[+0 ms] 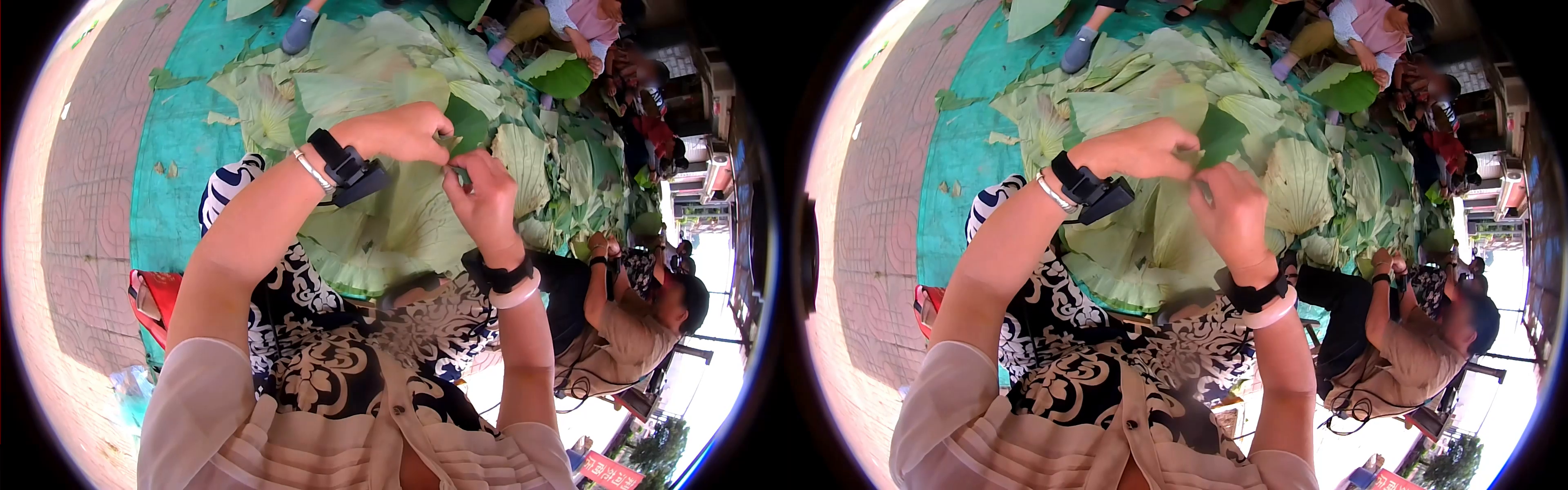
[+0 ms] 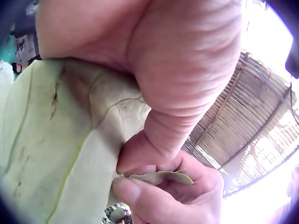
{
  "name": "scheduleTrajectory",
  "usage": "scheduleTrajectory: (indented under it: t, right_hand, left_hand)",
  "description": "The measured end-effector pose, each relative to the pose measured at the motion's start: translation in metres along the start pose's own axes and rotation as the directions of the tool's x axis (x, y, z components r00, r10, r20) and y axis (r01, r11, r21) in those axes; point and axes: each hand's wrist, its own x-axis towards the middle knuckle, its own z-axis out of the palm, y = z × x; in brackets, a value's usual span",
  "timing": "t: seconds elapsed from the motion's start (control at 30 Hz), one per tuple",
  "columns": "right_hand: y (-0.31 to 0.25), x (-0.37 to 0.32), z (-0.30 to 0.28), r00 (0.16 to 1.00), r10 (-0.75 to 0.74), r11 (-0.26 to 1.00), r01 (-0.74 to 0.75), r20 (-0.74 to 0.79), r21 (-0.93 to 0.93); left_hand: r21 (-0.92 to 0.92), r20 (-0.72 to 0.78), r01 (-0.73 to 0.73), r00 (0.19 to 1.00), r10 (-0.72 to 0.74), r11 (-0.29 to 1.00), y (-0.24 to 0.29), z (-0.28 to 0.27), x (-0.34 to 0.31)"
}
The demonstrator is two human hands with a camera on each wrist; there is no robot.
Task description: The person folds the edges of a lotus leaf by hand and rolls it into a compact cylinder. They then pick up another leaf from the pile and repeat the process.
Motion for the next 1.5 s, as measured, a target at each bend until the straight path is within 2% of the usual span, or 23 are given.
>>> scheduleTrajectory:
  t: [0.27,0.37,0.5,0.6,0.77,0.87,1.1,1.2,1.5]
  right_hand:
    - [-0.006,0.002,-0.005,0.991,-0.132,0.988,0.129,-0.032,-0.082]
    - [-0.001,-0.003,-0.002,1.000,-0.014,1.000,0.014,0.002,-0.022]
    - [0.003,-0.004,-0.001,1.000,0.011,1.000,-0.011,0.001,0.013]
    - [0.005,-0.005,0.001,0.999,0.048,0.999,-0.049,0.025,0.017]
    - [0.002,-0.001,-0.005,0.974,0.174,0.982,-0.183,0.147,0.053]
    - [0.004,0.002,-0.008,0.962,0.180,0.980,-0.194,0.205,0.050]
    - [0.006,-0.002,-0.005,0.962,0.177,0.978,-0.196,0.206,0.075]
    - [0.006,-0.003,-0.005,0.964,0.176,0.976,-0.197,0.198,0.090]
    - [0.003,-0.004,-0.006,0.981,0.126,0.986,-0.141,0.147,0.094]
  left_hand:
    - [-0.109,-0.026,0.059,0.998,-0.062,0.992,-0.002,0.002,-0.001]
    - [-0.042,0.013,0.054,0.998,-0.054,0.998,-0.001,-0.001,0.001]
    - [0.078,-0.030,-0.057,0.998,0.060,0.995,-0.007,0.000,-0.002]
    - [0.201,0.006,-0.042,0.999,0.042,0.979,-0.010,0.001,0.000]
    - [0.176,0.027,-0.011,1.000,0.006,0.984,-0.012,0.003,0.003]
    - [0.197,0.018,-0.009,1.000,0.005,0.980,-0.014,0.006,0.003]
    - [0.160,0.045,-0.049,0.998,0.043,0.986,-0.011,0.006,0.002]
    - [0.170,0.068,0.007,0.998,-0.019,0.985,-0.007,0.004,0.002]
    - [0.099,0.089,0.028,0.995,-0.037,0.995,-0.002,0.002,0.000]
